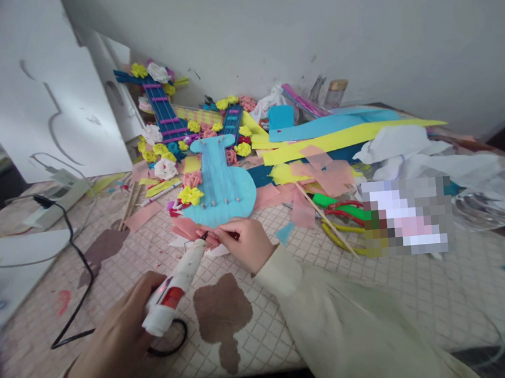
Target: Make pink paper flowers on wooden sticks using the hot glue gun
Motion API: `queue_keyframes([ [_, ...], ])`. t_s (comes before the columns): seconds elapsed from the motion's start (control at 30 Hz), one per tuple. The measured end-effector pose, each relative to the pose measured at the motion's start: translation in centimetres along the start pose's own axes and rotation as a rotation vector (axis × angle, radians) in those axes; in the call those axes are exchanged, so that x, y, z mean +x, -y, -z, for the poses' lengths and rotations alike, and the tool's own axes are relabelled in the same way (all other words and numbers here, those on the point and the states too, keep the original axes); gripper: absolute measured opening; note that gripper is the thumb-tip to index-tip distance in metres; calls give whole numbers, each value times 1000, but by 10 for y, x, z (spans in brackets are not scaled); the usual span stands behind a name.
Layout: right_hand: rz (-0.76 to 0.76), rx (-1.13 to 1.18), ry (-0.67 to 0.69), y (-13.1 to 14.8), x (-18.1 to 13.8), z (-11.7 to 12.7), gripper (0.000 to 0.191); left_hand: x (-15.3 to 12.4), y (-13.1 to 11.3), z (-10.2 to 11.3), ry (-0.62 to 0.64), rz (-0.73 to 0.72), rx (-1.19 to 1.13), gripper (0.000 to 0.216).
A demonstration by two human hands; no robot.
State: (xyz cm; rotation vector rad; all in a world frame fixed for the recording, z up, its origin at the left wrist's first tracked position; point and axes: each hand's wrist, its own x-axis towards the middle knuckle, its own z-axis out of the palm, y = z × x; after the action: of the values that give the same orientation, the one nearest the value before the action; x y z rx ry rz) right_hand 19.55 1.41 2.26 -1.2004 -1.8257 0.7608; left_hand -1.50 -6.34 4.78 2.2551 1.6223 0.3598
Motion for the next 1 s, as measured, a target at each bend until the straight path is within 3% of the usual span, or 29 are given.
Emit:
queue_keyframes([
  [0.27,-10,-89,6,-3,0,-2,26,-6,12,0,-101,-84,-61,28],
  [0.37,-7,-105,13,-6,0,-3,27,-8,22,6,-169,0,-116,28],
  [0.47,-10,-100,18,-8,-1,-3,26,-4,35,23,-350,151,-187,31],
  [0.6,-15,-107,11,-6,-1,-3,25,19,69,55,-485,390,-123,34],
  [0.7,-9,-108,20,-4,-2,-2,26,46,110,67,-499,534,-20,36],
  [0.83,-11,-80,32,-4,-2,-2,30,78,156,62,-514,607,26,27],
  [1.0,-17,-58,30,-5,-1,-2,28,90,178,48,-494,631,71,18],
])
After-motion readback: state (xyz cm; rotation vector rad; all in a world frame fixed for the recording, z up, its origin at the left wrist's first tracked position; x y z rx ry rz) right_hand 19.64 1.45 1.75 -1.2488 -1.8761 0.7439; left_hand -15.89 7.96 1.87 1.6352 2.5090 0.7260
